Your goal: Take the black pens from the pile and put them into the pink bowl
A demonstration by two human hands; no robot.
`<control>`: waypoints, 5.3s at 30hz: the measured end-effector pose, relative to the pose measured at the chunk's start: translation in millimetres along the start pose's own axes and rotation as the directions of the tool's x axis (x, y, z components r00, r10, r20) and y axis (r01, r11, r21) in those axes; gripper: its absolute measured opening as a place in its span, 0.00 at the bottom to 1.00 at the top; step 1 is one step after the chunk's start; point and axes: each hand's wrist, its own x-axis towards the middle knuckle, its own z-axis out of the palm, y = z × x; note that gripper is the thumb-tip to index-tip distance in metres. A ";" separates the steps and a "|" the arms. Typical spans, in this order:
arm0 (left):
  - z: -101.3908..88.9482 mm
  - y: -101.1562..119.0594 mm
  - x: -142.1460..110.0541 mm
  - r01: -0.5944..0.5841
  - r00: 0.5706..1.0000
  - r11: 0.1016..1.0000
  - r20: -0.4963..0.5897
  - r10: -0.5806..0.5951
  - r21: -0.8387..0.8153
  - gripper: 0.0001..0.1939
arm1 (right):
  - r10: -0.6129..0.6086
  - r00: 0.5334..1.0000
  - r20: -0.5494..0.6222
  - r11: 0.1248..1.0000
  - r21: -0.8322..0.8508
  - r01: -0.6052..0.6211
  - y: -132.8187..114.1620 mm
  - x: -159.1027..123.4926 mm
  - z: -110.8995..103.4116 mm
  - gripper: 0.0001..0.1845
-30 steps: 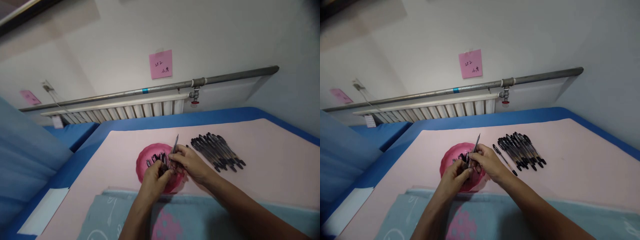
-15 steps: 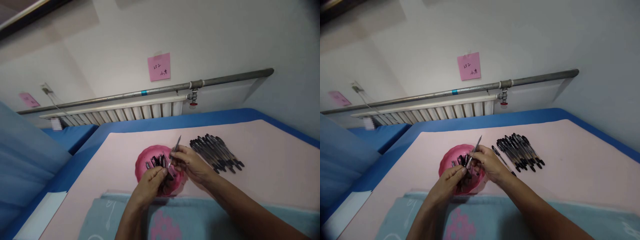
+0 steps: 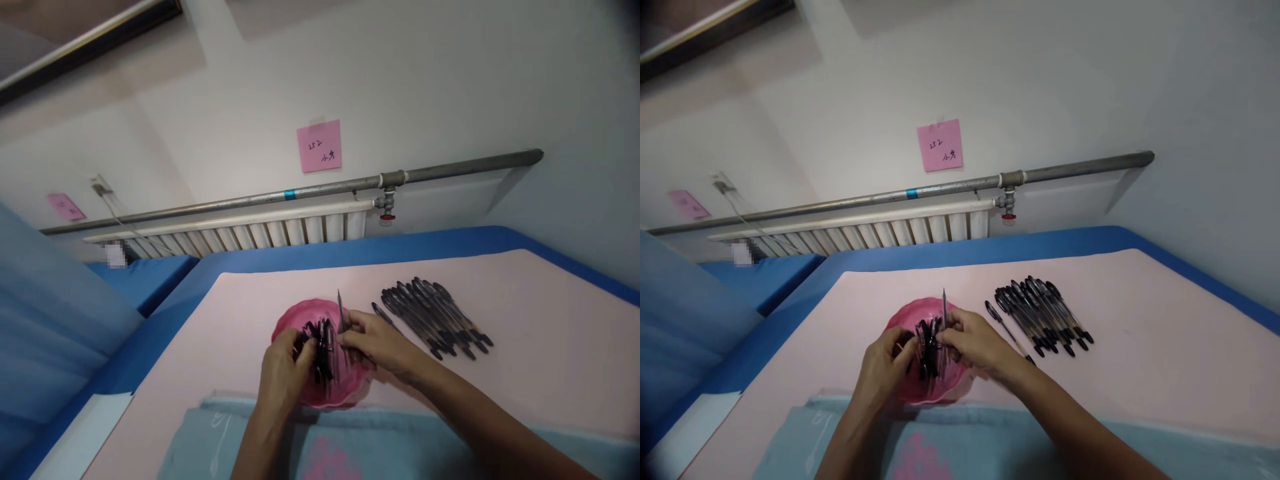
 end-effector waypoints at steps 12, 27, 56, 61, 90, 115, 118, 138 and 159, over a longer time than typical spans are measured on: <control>1.4 11.7 -3.1 0.232 0.972 0.586 0.156 -0.178 -0.776 0.11 | -0.066 0.986 0.154 0.953 -0.283 0.108 8.7 -7.3 19.3 0.08; -0.2 17.2 -1.3 0.263 0.960 0.434 0.189 -0.207 -0.862 0.09 | -0.151 0.962 0.226 0.819 -0.517 0.250 5.4 -12.5 18.0 0.05; -1.1 -7.7 12.1 0.100 0.978 0.906 -0.128 -0.165 -0.410 0.21 | -0.314 0.945 -0.092 0.607 -0.785 0.125 5.7 1.5 -17.1 0.20; -0.4 0.0 9.0 0.019 0.986 0.917 -0.146 -0.084 -0.398 0.40 | -0.445 0.826 -0.347 0.735 -0.669 0.115 -1.7 3.1 -27.4 0.31; -6.6 -6.1 10.2 -0.051 0.986 0.959 -0.169 0.003 -0.279 0.26 | 0.018 0.955 -0.295 0.343 -0.896 -0.283 10.3 -3.9 -69.2 0.16; -4.5 7.7 8.4 0.249 0.966 0.320 0.212 -0.148 -0.914 0.17 | 0.046 0.964 0.263 0.967 -0.254 0.023 -5.6 -15.2 6.2 0.05; -12.1 1.8 12.9 0.170 0.970 0.308 0.103 -0.220 -0.936 0.18 | 0.058 0.969 0.238 0.946 -0.324 0.023 -7.5 -14.5 2.6 0.06; -4.1 4.4 6.2 0.251 0.967 0.525 0.234 -0.101 -0.813 0.14 | 0.052 0.956 0.288 0.998 -0.060 -0.036 -4.9 -9.0 -3.3 0.04; -1.1 5.8 6.7 0.259 0.962 0.327 0.211 -0.175 -0.909 0.14 | 0.119 0.957 0.265 0.988 0.068 -0.142 4.7 -12.4 18.3 0.05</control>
